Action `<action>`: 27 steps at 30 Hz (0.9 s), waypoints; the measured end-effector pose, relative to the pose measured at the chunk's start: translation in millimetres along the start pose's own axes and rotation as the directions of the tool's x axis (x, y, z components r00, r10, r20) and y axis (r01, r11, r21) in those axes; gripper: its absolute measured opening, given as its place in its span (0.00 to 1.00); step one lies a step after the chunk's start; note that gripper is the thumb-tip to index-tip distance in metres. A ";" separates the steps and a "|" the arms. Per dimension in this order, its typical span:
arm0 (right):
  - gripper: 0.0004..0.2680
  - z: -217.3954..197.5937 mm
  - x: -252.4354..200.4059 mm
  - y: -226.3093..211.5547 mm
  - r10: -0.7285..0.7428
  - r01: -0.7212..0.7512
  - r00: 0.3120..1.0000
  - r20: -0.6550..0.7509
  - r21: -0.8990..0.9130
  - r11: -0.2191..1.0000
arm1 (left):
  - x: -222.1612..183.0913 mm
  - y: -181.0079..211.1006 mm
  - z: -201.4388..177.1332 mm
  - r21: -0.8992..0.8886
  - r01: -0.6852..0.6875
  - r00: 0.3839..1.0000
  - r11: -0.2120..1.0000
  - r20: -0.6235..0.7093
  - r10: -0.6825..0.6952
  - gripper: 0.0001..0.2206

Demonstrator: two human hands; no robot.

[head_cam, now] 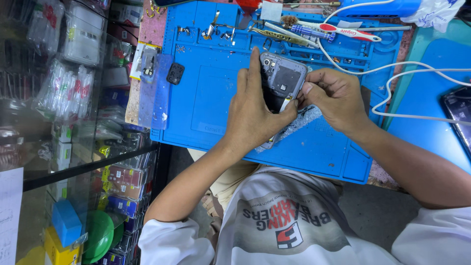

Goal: The person disassembles and cleans internal components of a mobile phone by hand and using a screwdriver and a brush.

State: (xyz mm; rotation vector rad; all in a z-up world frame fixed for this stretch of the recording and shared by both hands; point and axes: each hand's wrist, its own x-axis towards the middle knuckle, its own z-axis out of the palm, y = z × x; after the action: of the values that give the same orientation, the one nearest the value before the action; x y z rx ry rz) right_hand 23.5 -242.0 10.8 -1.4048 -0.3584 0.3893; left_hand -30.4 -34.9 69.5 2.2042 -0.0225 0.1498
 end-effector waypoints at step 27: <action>0.03 12.7 0.3 -18.3 0.020 -0.048 0.998 -0.061 -0.498 0.866 | -11.8 -8.0 7.2 0.242 -0.138 0.990 0.960 -0.004 0.143 0.51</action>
State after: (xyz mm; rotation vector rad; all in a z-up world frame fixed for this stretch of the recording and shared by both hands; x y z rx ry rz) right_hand 18.8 -233.0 30.6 -1.9307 -0.4083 0.2950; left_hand -40.8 -36.4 57.5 2.4445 -0.1567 0.2684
